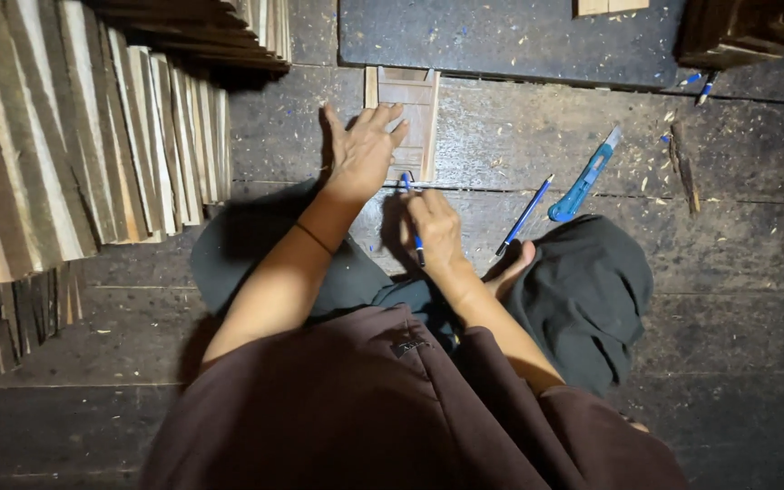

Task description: The person sits on the floor and repeatedly marks small rectangular wooden pieces with a blue pen. They pick up each piece, draw lines on its surface, and place it back down, continuing this process throughout the clip.

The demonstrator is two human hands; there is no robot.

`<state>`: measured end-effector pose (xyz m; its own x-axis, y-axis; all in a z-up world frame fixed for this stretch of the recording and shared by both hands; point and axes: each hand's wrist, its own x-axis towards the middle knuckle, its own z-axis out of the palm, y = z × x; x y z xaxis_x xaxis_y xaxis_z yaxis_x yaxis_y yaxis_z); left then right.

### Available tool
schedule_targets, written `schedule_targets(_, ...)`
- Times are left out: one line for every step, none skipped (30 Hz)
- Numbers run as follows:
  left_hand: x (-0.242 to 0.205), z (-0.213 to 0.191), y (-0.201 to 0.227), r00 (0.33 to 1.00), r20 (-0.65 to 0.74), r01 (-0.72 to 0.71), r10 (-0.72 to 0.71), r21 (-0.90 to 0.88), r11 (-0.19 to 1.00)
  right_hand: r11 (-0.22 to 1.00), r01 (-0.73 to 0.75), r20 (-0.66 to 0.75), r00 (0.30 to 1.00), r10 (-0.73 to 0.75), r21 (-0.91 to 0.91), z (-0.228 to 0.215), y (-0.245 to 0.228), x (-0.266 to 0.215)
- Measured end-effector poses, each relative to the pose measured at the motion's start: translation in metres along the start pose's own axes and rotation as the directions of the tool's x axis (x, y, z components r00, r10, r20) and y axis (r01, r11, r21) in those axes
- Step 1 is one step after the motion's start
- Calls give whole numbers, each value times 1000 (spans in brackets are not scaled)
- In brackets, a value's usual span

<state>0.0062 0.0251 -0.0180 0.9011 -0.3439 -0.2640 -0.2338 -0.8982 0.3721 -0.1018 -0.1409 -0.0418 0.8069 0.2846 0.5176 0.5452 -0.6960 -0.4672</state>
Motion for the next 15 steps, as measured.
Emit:
schedule_targets(-1, -2, 0, 1000, 6, 4, -4, -12, 1000, 1000, -19, 19, 1000, 19, -18, -5, 3, -1)
schedule_targets(-3, -3, 3, 1000, 16, 4, -4, -28, 1000, 998, -41, 40, 998, 43, -41, -12, 6, -4)
schedule_targets(0, 4, 3, 1000, 18, 3, -2, -32, 999, 998, -43, 43, 998, 45, -44, -16, 1, -3)
schedule_targets(4, 8, 1, 999, 19, 34, -32, -87, 996, 996, -68, 66, 995, 73, -63, -18, -4, 1)
schedule_targets(7, 11, -1, 998, 21, 64, -62, -142, 988, 992, -93, 88, 991, 100, -81, -21, -9, 5)
schedule_targets(10, 16, -5, 998, 15, 64, -63, -142, 988, 993, -88, 86, 992, 95, -81, -24, -13, 8)
schedule_targets(14, 22, -8, 999, -21, 41, -43, -101, 994, 986, -136, 109, 983, 147, -100, -27, -17, 12)
schedule_targets(15, 30, -9, 998, -52, 17, -20, -61, 998, 975, -187, 134, 970, 203, -122, -31, -22, 12)
schedule_targets(6, 24, -7, 998, -52, 15, -19, -63, 998, 975, -187, 134, 970, 203, -124, -26, -15, 0)
schedule_targets(2, 16, -4, 998, -60, 11, -14, -53, 999, 976, -219, 84, 972, 219, -18, -20, -6, -9)
schedule_targets(-3, 8, -2, 998, -67, 7, -10, -44, 999, 966, -242, 37, 970, 240, 90, -14, 4, -18)
schedule_targets(3, 8, -2, 998, -68, 8, -11, -46, 999, 967, -241, 39, 970, 238, 88, -20, -7, 0)
schedule_targets(8, 8, -3, 996, -61, 47, -57, -155, 987, 957, -238, -11, 970, 243, 164, -26, -18, 18)
schedule_targets(9, 10, -3, 994, -42, 91, -105, -261, 961, 941, -236, -55, 965, 257, 242, -32, -32, 32)
schedule_targets(1, 15, 0, 993, -35, 96, -109, -264, 960, 939, -242, -48, 964, 260, 244, -27, -33, 23)
